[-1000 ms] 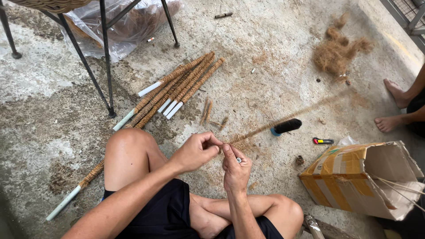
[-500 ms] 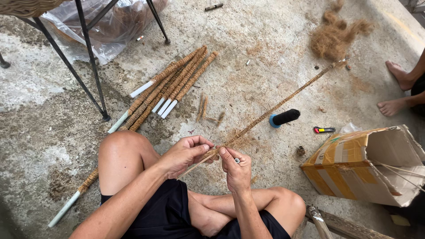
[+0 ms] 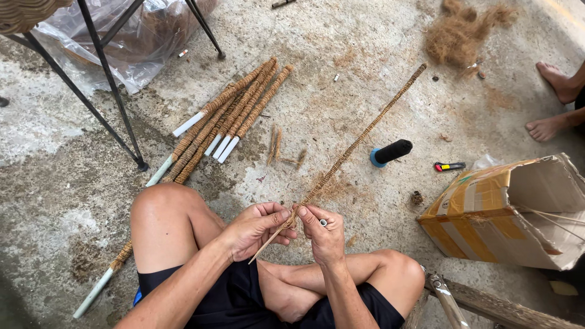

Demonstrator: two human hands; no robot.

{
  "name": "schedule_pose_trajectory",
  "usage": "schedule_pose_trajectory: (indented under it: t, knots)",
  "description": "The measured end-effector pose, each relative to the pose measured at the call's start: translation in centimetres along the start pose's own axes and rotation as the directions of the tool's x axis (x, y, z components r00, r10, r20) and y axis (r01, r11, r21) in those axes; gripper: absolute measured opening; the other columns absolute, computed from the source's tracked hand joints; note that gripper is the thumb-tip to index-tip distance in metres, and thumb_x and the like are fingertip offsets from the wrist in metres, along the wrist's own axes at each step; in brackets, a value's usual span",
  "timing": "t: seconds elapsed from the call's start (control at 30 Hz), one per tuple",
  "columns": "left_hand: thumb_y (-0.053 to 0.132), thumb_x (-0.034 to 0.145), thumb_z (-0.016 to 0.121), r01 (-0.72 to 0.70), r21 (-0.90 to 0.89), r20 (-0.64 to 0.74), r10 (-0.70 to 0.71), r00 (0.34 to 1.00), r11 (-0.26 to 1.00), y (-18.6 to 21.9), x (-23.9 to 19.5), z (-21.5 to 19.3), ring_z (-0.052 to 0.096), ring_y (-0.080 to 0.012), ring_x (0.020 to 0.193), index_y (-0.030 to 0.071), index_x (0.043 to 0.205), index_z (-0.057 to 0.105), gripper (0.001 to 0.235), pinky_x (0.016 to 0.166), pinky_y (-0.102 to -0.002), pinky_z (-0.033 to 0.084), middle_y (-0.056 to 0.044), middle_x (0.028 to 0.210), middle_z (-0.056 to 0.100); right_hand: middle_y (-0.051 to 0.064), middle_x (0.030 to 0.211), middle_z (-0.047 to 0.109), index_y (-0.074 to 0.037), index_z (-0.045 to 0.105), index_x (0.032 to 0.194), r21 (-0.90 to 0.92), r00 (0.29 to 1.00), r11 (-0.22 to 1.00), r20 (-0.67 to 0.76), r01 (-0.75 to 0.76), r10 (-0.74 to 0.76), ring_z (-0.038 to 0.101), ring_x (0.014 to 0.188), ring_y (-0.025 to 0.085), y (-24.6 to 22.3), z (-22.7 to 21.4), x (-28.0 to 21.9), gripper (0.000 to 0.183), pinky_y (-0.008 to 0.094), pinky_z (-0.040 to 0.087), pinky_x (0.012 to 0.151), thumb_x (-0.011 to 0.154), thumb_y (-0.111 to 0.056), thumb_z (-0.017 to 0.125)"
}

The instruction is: The person wraps fiber around a thin wooden stick and secures it with string by hand, working on one pole at a time while others lie nearby.

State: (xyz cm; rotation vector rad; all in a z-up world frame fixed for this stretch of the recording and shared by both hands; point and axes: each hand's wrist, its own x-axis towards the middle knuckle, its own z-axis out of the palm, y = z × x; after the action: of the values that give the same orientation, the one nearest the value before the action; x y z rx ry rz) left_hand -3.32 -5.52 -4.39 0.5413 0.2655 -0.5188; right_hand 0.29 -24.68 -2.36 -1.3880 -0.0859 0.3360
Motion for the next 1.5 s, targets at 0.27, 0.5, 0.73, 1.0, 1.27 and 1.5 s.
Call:
schedule_pose_trajectory:
  t: [0.27,0.5,0.73,1.0,1.27,1.5]
  knots:
    - [0.024,0.099,0.064,-0.145,0.399,-0.134,0.214,0.968,0.906,-1.2,-0.9,1.6,0.074,-0.0176,0.077,-0.003,0.111,0.072,0.031,0.065,-0.029,0.059,-0.012,0.093,0.075,-0.009,0.057,0.048,0.003,0.081,0.102,-0.143,0.998,0.989,-0.053,-0.034,0.027,0.036,0.051,0.002,0.3,-0.2,-0.5,0.024,0.024,0.025,0.044,0.095,-0.018,0.075]
    - [0.018,0.098,0.067,-0.084,0.200,-0.067,0.099,0.993,0.976,-0.8,-1.5,1.8,0.074,-0.0185,0.081,-0.006,0.111,0.071,0.027,0.071,-0.030,0.061,-0.012,0.094,0.075,-0.008,0.057,0.052,0.001,0.081,0.104,-0.106,0.999,0.994,-0.044,-0.001,-0.003,0.037,0.050,0.002,0.9,-0.3,-0.9,0.023,0.024,0.025,0.043,0.095,-0.018,0.074]
    - [0.022,0.098,0.067,0.034,0.293,-0.129,0.004,0.992,0.955,-0.9,-1.3,1.8,0.059,-0.0083,0.063,0.002,0.108,0.072,0.023,0.055,-0.023,0.049,-0.005,0.083,0.071,-0.009,0.060,0.051,0.002,0.081,0.097,-0.154,0.999,0.987,-0.007,0.041,-0.043,0.036,0.054,0.000,1.6,-0.5,-1.5,0.022,0.022,0.026,0.045,0.100,-0.018,0.074]
    - [0.025,0.102,0.064,-0.103,0.511,-0.093,0.175,0.980,0.853,-2.1,-1.1,1.7,0.041,-0.0017,0.059,0.005,0.101,0.068,0.020,0.051,-0.020,0.037,0.007,0.071,0.052,-0.009,0.059,0.052,0.000,0.081,0.107,-0.130,0.999,0.992,-0.049,0.010,-0.016,0.036,0.052,0.000,2.1,0.2,-1.7,0.022,0.023,0.025,0.043,0.096,-0.017,0.072]
    - [0.026,0.102,0.061,-0.133,0.479,-0.062,0.184,0.981,0.868,-2.2,-1.9,2.9,0.037,-0.0011,0.056,0.006,0.107,0.069,0.023,0.048,-0.019,0.031,0.009,0.069,0.050,-0.006,0.066,0.057,0.005,0.075,0.118,-0.174,0.994,0.979,0.044,0.109,-0.103,0.043,0.057,0.000,2.6,-1.4,-2.5,0.026,0.021,0.033,0.048,0.097,-0.009,0.069]
    - [0.025,0.103,0.062,-0.183,0.462,-0.038,0.226,0.973,0.868,-2.1,-2.1,3.6,0.037,-0.0010,0.055,0.002,0.106,0.068,0.024,0.047,-0.019,0.032,0.008,0.068,0.051,-0.004,0.067,0.060,0.004,0.070,0.129,-0.289,0.984,0.944,0.116,0.162,-0.134,0.043,0.057,0.000,1.0,-1.7,-2.8,0.037,0.020,0.035,0.048,0.093,-0.005,0.068]
